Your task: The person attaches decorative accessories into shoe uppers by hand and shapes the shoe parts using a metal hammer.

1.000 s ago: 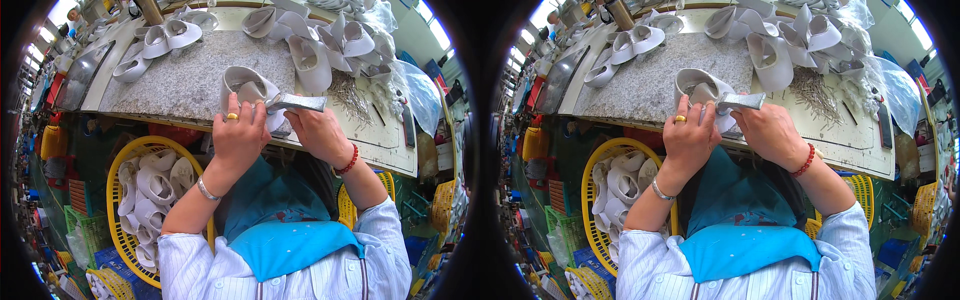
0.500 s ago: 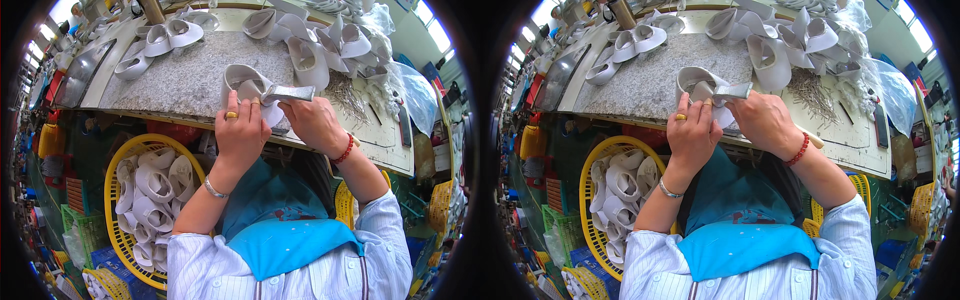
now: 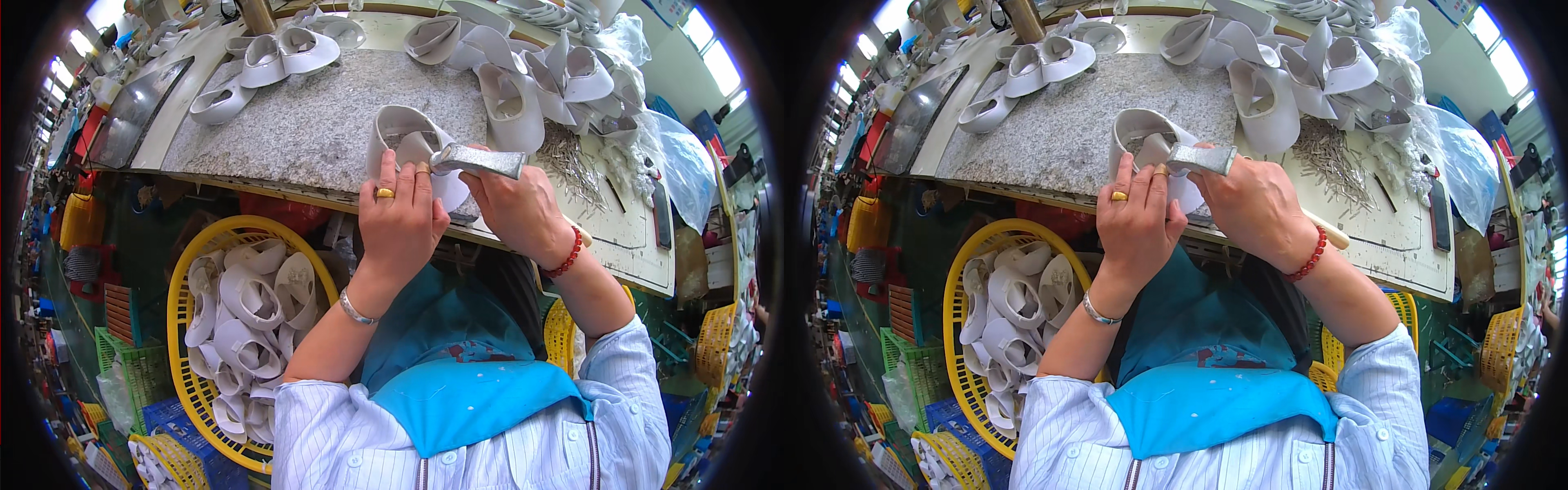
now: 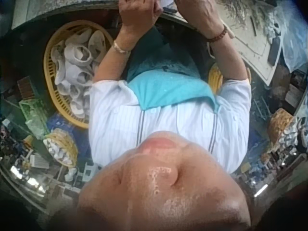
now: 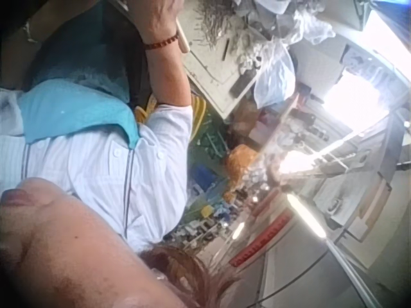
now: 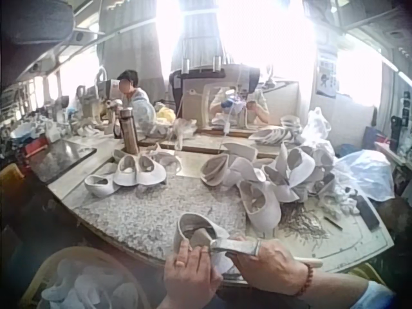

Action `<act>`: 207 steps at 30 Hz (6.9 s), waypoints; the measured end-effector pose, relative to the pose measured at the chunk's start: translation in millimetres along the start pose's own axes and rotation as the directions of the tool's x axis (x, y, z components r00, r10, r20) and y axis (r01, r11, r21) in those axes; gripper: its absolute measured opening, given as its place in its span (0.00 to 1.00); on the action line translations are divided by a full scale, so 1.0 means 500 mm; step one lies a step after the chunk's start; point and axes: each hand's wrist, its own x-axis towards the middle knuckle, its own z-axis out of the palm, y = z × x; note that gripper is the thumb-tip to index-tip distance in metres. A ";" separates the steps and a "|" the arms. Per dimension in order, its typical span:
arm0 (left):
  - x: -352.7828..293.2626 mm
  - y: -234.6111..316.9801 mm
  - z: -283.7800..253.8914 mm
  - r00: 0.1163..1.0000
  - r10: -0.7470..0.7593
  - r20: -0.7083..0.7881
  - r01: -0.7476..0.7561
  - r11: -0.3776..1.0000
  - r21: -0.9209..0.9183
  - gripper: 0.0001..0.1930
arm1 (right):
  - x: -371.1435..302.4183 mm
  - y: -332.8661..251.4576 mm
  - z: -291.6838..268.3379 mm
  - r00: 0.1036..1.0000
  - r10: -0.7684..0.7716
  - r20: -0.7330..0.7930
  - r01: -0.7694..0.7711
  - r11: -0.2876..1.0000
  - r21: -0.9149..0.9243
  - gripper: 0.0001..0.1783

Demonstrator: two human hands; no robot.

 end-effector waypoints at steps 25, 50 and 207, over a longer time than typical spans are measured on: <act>-0.004 -0.007 -0.001 0.999 -0.032 -0.035 0.027 0.991 -0.134 0.25 | 0.000 0.013 0.008 0.995 -0.007 0.099 0.016 0.995 -0.095 0.08; 0.223 -0.223 -0.021 0.999 0.014 -0.035 -0.011 0.997 0.078 0.23 | -0.261 0.127 -0.111 0.902 0.407 -0.142 -0.411 0.912 0.000 0.15; 0.133 0.254 0.073 0.646 0.075 0.759 0.682 -0.503 -0.531 0.11 | -0.218 0.200 -0.117 0.868 0.495 0.047 -0.407 0.653 0.639 0.07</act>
